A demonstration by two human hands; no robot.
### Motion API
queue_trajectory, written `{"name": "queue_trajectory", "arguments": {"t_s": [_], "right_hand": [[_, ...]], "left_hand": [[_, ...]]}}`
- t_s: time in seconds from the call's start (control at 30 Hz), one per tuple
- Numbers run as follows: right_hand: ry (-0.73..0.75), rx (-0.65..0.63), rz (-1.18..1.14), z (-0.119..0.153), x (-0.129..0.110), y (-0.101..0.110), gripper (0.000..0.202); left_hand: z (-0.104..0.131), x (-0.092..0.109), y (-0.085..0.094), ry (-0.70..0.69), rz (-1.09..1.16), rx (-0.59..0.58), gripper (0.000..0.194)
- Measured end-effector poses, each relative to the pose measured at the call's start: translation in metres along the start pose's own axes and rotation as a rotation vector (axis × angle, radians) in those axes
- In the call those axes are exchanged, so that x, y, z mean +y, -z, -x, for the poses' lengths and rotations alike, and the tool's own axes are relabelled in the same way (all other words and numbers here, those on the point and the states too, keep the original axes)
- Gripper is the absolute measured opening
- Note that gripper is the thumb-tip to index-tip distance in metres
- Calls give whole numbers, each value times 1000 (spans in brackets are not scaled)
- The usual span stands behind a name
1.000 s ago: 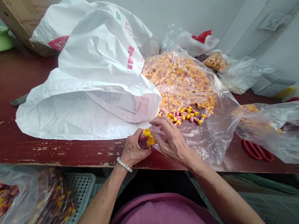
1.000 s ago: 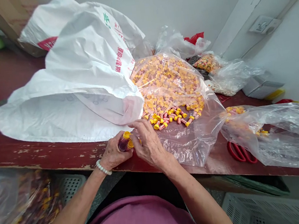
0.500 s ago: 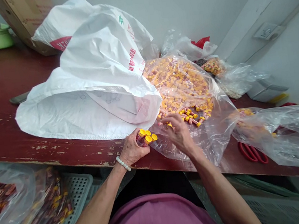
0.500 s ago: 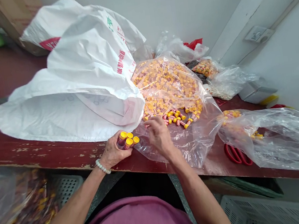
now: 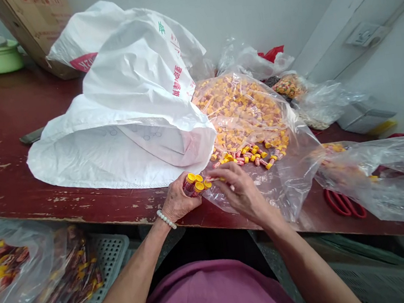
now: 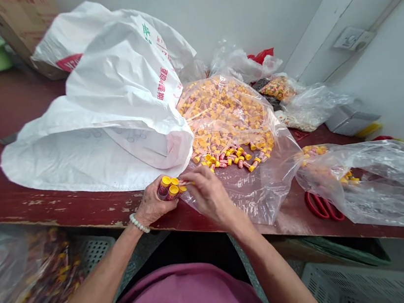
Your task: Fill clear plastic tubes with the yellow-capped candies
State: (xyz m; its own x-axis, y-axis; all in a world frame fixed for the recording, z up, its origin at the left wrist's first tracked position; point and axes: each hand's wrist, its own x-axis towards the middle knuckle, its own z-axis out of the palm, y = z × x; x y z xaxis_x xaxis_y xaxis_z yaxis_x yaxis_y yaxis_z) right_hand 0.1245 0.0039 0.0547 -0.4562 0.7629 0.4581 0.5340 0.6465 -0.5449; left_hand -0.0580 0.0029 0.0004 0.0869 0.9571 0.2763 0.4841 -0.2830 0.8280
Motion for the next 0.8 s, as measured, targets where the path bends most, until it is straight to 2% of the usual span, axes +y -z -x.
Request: {"name": "queue_trajectory", "arguments": {"t_s": [0.07,0.17,0.23,0.33,0.4,0.57,0.67,0.73,0.8], "right_hand": [[87,-65,18,-7,-21,-10,25],[152,-157,128,-15,-31,-21,28],[156,-137,142,-17,-31,-22,31],[113,-24,107,-14,-28,-18,33],[81,10,169,-10,-26,-19,32],[95,-58,405,-1,-24,-38,32],[65,-79,376,0,-23,-42,33],[44,-80,272,1,-22,-39,39],[23,-26,162,4,-20,-34,50]], "left_hand": [[0,0,0,-8,-16,2,23],[0,-1,-2,0,-69,13,18],[-1,-2,-2,7,-75,16,18],[-1,-2,-2,2,-40,8,23],[-1,-1,-2,0,-24,3,23],[0,-1,-1,10,-35,9,20],[-1,-2,0,23,9,5,24],[-2,-3,1,51,81,7,28],[-1,-1,3,97,187,0,33]]}}
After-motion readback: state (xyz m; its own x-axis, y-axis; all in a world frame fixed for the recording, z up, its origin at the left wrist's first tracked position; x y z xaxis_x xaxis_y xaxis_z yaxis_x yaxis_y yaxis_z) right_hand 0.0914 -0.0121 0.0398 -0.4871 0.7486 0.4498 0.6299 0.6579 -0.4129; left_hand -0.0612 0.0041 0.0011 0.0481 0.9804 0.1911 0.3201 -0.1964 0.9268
